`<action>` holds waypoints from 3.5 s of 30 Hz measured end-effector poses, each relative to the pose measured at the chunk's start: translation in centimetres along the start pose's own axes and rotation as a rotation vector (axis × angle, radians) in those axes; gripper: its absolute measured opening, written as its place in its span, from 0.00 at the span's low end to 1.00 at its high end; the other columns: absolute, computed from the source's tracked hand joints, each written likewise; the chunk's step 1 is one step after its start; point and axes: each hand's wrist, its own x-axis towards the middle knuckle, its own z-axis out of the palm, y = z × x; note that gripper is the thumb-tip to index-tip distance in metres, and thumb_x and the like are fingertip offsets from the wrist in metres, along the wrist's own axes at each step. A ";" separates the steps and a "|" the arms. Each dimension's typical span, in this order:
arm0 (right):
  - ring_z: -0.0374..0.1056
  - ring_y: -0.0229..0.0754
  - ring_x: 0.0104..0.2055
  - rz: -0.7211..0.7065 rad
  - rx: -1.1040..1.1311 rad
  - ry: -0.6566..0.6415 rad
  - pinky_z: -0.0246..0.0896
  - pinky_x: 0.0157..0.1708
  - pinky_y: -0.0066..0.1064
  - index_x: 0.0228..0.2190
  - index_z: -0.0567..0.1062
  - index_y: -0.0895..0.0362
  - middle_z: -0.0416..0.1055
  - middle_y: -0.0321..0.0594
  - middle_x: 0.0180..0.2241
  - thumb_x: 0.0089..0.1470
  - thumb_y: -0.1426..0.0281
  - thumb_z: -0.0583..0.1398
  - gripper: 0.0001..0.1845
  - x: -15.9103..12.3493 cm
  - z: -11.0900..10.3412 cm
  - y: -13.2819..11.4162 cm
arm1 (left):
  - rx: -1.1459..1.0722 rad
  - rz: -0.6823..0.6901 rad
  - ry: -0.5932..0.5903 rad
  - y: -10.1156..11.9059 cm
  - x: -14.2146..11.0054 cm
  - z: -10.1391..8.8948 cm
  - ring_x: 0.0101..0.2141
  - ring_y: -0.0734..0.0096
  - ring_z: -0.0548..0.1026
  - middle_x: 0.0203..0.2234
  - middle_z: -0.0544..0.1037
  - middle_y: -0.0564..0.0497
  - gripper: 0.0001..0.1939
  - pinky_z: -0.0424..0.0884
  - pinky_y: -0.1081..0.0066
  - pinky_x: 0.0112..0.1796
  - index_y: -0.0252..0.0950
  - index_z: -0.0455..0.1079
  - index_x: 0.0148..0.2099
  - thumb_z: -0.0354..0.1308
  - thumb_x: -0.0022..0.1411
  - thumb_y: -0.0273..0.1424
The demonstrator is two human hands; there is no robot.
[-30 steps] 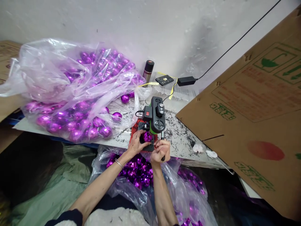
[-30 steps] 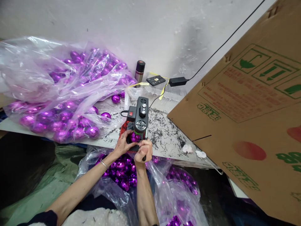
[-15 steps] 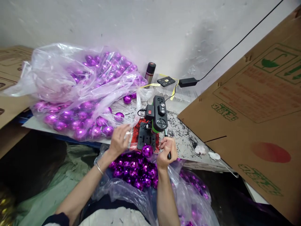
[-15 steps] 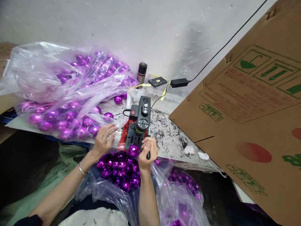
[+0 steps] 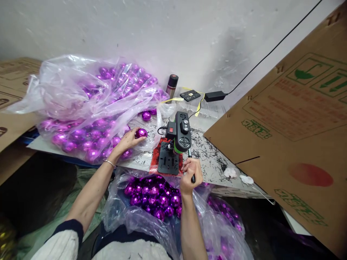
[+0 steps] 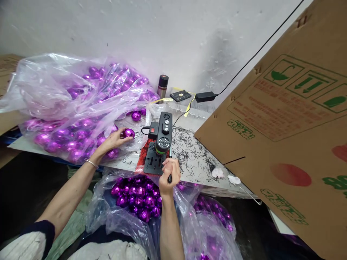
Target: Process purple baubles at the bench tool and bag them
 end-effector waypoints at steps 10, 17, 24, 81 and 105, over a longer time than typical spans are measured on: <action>0.65 0.36 0.25 0.089 -0.003 0.047 0.58 0.26 0.31 0.22 0.67 0.53 0.66 0.32 0.23 0.74 0.66 0.54 0.24 1.1 0.3 -1.1 | -1.103 -0.309 -0.205 4.6 -6.9 2.5 0.45 0.62 0.86 0.49 0.86 0.44 0.20 0.85 0.62 0.49 0.38 0.73 0.58 0.67 0.67 0.37; 0.66 0.37 0.26 0.117 -0.057 0.025 0.57 0.28 0.32 0.20 0.63 0.52 0.60 0.30 0.19 0.74 0.60 0.54 0.28 3.7 0.4 -2.5 | -1.332 -0.585 -0.182 4.7 -9.9 8.9 0.37 0.65 0.86 0.39 0.86 0.49 0.15 0.85 0.67 0.42 0.36 0.73 0.46 0.72 0.60 0.27; 0.66 0.36 0.27 0.064 -0.030 -0.008 0.58 0.30 0.32 0.21 0.63 0.52 0.60 0.30 0.20 0.74 0.66 0.54 0.26 3.7 0.1 -2.5 | -1.017 -0.397 0.012 4.0 -8.9 12.9 0.49 0.60 0.85 0.47 0.86 0.47 0.30 0.79 0.60 0.57 0.40 0.71 0.60 0.76 0.58 0.36; 0.68 0.37 0.26 -0.039 0.070 0.148 0.68 0.35 0.38 0.25 0.62 0.52 0.64 0.31 0.27 0.74 0.66 0.48 0.22 -3.3 1.8 3.6 | -0.143 0.305 0.077 1.6 -9.2 16.8 0.59 0.52 0.81 0.57 0.82 0.43 0.29 0.75 0.51 0.62 0.42 0.69 0.63 0.73 0.64 0.36; 0.67 0.38 0.26 0.081 0.015 0.064 0.61 0.27 0.33 0.22 0.68 0.53 0.66 0.32 0.24 0.73 0.67 0.54 0.24 -0.3 0.2 -0.1 | 0.125 0.464 0.101 1.7 -8.7 6.2 0.65 0.46 0.74 0.62 0.78 0.38 0.21 0.67 0.40 0.69 0.40 0.70 0.65 0.58 0.75 0.39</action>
